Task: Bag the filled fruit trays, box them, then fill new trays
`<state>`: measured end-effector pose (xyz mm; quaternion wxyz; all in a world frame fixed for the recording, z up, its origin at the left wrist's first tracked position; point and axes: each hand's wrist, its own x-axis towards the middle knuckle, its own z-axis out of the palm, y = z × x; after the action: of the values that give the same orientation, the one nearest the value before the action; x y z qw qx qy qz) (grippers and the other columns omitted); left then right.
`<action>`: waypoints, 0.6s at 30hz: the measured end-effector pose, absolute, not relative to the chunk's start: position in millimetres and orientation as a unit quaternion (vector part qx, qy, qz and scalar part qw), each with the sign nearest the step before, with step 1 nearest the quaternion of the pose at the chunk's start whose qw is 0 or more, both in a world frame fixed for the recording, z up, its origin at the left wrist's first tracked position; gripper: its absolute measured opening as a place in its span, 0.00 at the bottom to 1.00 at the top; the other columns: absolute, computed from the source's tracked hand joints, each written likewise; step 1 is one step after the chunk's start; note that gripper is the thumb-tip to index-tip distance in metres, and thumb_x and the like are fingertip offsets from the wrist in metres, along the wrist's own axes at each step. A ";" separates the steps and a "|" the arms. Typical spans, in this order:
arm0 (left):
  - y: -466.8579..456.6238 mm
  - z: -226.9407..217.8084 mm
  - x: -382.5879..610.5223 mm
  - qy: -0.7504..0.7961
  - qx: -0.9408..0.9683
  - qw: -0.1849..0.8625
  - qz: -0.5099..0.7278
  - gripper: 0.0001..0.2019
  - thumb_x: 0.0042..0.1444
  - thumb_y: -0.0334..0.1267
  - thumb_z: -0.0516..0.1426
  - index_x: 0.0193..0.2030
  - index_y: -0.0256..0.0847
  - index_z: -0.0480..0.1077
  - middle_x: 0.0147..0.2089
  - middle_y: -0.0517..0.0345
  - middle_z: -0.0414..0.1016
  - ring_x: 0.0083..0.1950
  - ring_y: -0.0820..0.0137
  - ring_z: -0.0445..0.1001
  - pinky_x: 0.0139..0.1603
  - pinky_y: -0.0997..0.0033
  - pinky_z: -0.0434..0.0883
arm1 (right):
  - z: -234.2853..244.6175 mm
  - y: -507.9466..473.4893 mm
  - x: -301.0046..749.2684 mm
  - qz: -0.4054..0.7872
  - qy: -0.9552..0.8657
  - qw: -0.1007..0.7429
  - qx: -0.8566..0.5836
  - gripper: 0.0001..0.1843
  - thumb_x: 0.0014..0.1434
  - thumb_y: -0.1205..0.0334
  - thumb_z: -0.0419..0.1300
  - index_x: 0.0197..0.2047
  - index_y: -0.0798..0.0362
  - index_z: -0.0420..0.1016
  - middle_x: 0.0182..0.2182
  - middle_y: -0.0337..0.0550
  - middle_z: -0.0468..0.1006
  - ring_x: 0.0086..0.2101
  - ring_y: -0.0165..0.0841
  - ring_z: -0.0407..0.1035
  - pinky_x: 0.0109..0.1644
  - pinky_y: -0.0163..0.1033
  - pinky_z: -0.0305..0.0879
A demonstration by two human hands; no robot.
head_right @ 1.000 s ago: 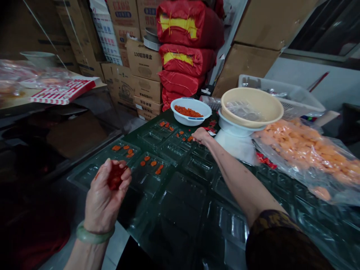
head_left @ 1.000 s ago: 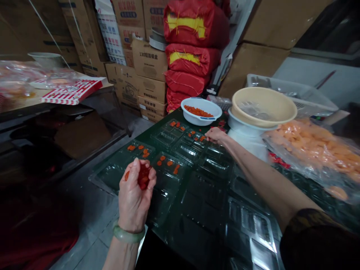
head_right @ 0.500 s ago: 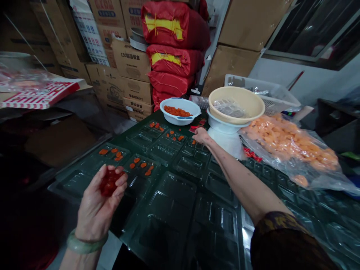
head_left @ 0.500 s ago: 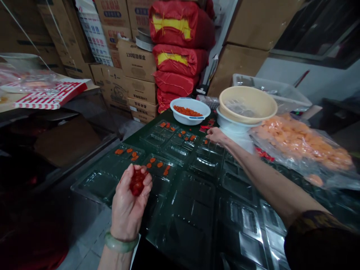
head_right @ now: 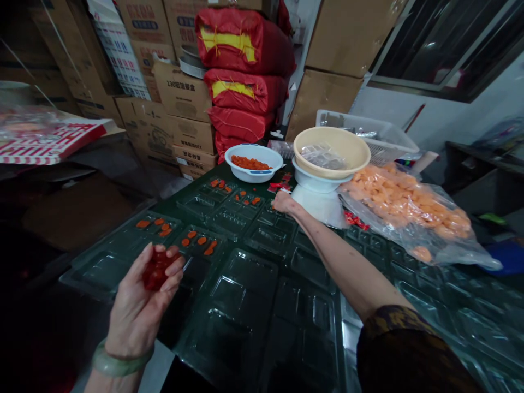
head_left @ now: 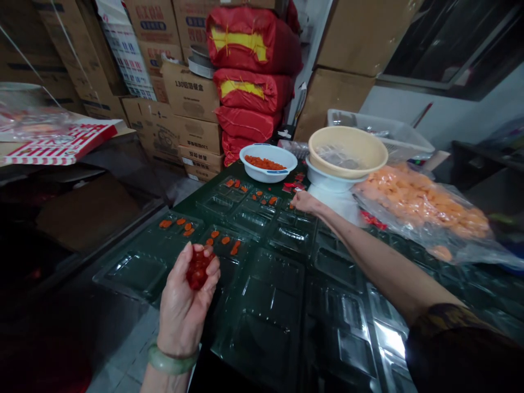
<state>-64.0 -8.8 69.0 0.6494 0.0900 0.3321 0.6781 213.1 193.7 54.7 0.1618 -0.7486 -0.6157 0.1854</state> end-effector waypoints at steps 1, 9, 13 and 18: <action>-9.2 69.2 -63.5 0.334 0.092 0.648 0.679 0.06 0.55 0.36 0.55 0.31 0.35 0.67 0.31 0.58 0.61 0.23 0.79 0.60 0.14 0.84 0.57 | 53.6 196.3 210.7 0.182 -0.614 0.163 -0.750 0.13 0.48 0.64 0.65 0.20 0.56 0.65 0.21 0.37 0.68 0.29 0.30 0.66 0.31 0.34 0.59; -8.9 70.1 -60.8 0.336 0.060 0.661 0.668 0.07 0.57 0.34 0.52 0.31 0.35 0.67 0.31 0.57 0.62 0.23 0.78 0.60 0.14 0.84 0.57 | 56.3 200.3 229.1 0.259 -0.536 0.280 -0.753 0.14 0.55 0.60 0.56 0.21 0.54 0.60 0.15 0.35 0.60 0.20 0.26 0.59 0.24 0.32 0.54; -6.7 72.3 -52.6 0.319 0.038 0.689 0.649 0.07 0.58 0.33 0.50 0.30 0.35 0.66 0.29 0.57 0.61 0.23 0.78 0.60 0.14 0.83 0.57 | 53.8 198.7 232.6 0.309 -0.499 0.379 -0.716 0.04 0.54 0.66 0.52 0.28 0.54 0.60 0.18 0.30 0.60 0.17 0.22 0.56 0.22 0.29 0.55; -7.3 73.3 -43.8 0.321 0.041 0.697 0.640 0.07 0.58 0.33 0.50 0.30 0.35 0.66 0.30 0.57 0.62 0.23 0.77 0.62 0.14 0.82 0.59 | 42.9 201.8 227.7 0.306 -0.510 0.416 -0.688 0.06 0.45 0.72 0.52 0.28 0.53 0.60 0.18 0.31 0.60 0.19 0.23 0.56 0.23 0.29 0.54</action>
<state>-43.8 -7.3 73.3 0.6974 0.0412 0.3209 0.6395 227.7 201.8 42.9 0.4160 -0.6882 -0.5095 0.3060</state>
